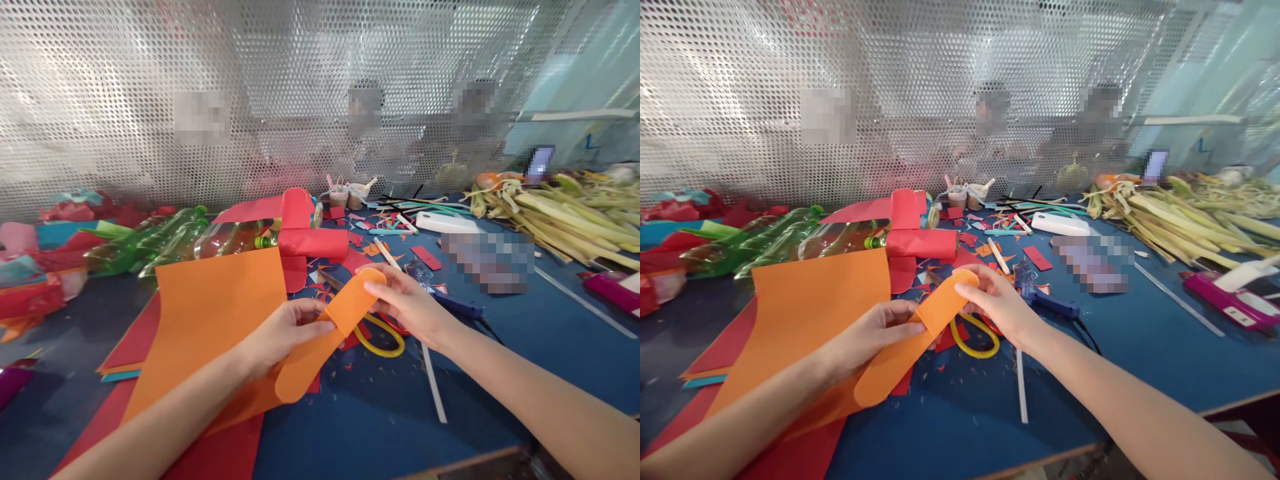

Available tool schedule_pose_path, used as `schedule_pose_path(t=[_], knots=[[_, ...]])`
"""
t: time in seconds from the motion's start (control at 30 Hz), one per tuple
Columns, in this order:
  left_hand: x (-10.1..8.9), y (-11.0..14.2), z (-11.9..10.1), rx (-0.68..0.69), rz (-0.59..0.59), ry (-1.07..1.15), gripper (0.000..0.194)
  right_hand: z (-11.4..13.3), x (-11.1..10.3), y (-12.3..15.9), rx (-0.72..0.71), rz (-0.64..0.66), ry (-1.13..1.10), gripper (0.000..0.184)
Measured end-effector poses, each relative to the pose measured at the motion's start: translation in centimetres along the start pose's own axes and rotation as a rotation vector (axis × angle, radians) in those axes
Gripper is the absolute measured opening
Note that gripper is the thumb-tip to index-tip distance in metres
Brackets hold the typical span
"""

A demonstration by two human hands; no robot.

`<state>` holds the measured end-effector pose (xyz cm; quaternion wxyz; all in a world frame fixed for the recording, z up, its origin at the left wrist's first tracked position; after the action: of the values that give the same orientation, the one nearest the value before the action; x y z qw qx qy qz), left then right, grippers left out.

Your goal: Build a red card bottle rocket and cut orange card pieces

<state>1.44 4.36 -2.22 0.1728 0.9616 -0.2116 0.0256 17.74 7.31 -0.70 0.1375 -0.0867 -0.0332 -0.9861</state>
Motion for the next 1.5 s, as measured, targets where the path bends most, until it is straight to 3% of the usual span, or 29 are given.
schedule_pose_path(t=[0.1,0.23,0.43,0.5,0.6,0.67,0.73,0.87,1.13,1.5], knots=[[-0.3,-0.1,0.0,-0.007,-0.024,0.043,0.023,0.0,-0.2,-0.2,-0.034,-0.009,-0.05,0.03],[0.3,0.2,0.2,-0.05,0.044,0.119,0.027,0.1,0.2,-0.2,-0.102,0.045,0.087,0.027],[0.5,0.2,-0.1,-0.004,0.013,0.004,0.026,0.2,0.9,0.0,-0.148,0.114,0.236,0.019],[0.1,0.1,-0.3,0.011,-0.054,-0.044,0.028,0.6,0.6,0.3,-0.224,0.084,0.446,0.016],[-0.9,0.1,-0.8,0.068,-0.185,-0.072,0.028,1.1,0.2,0.8,-0.333,-0.007,1.032,0.018],[-1.5,0.2,-1.2,0.108,-0.269,-0.06,0.027,0.8,0.1,1.0,-0.337,-0.017,1.351,0.025],[-2.1,0.3,-1.4,0.125,-0.329,-0.056,0.025,0.2,0.3,1.1,-0.318,0.017,1.491,0.027],[-2.5,0.3,-1.4,0.138,-0.357,-0.071,0.022,-0.4,0.6,1.2,-0.316,0.061,1.56,0.019],[-2.7,0.2,-1.5,0.168,-0.349,-0.006,0.023,-0.6,0.5,1.3,-0.417,0.026,1.571,0.015],[-2.4,0.0,-1.0,0.139,-0.302,0.068,0.027,-0.2,0.4,1.3,-0.35,-0.023,1.576,0.021]])
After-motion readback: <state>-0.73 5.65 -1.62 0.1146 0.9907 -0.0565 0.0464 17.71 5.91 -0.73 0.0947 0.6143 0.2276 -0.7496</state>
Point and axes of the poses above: each hand's wrist, its own y-axis away from the middle knuckle, its own x-axis out of the palm, z = x × y, the point moved 7 cm from there along -y, towards the middle knuckle
